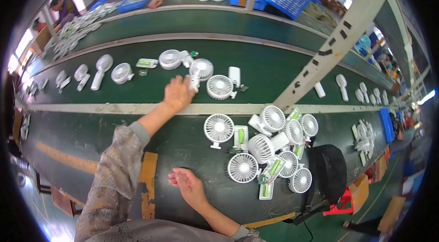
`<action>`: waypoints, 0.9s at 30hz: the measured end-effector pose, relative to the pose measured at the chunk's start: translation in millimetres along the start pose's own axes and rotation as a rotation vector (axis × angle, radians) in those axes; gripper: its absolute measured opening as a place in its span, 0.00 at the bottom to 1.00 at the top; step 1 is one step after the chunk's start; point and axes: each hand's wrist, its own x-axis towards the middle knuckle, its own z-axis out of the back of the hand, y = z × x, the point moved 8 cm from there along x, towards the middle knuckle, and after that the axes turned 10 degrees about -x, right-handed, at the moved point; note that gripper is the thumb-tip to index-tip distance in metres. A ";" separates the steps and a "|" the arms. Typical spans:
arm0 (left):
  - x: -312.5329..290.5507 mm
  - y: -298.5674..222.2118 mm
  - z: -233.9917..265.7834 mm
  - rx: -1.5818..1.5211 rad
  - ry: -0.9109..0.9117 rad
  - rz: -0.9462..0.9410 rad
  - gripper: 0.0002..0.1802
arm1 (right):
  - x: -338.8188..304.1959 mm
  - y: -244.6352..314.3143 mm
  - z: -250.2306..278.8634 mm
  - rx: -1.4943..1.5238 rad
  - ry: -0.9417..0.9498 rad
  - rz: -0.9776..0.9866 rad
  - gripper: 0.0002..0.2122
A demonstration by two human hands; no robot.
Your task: The person assembles portable electric fans along a workstation by connecting the fan heads to the battery compartments, tucking in the wires, and pressing the plastic handle casings together by hand.
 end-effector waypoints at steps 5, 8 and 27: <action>69.6 18.8 -16.1 0.227 -0.002 -0.136 0.18 | 4.9 0.8 -11.6 0.065 -0.030 0.038 0.11; 103.8 92.6 -60.0 -0.201 0.123 0.225 0.32 | 7.1 5.1 -2.5 -0.093 0.040 0.044 0.10; 37.6 106.7 62.9 -1.199 0.038 0.255 0.21 | 2.3 23.7 -0.2 -0.147 0.003 0.183 0.10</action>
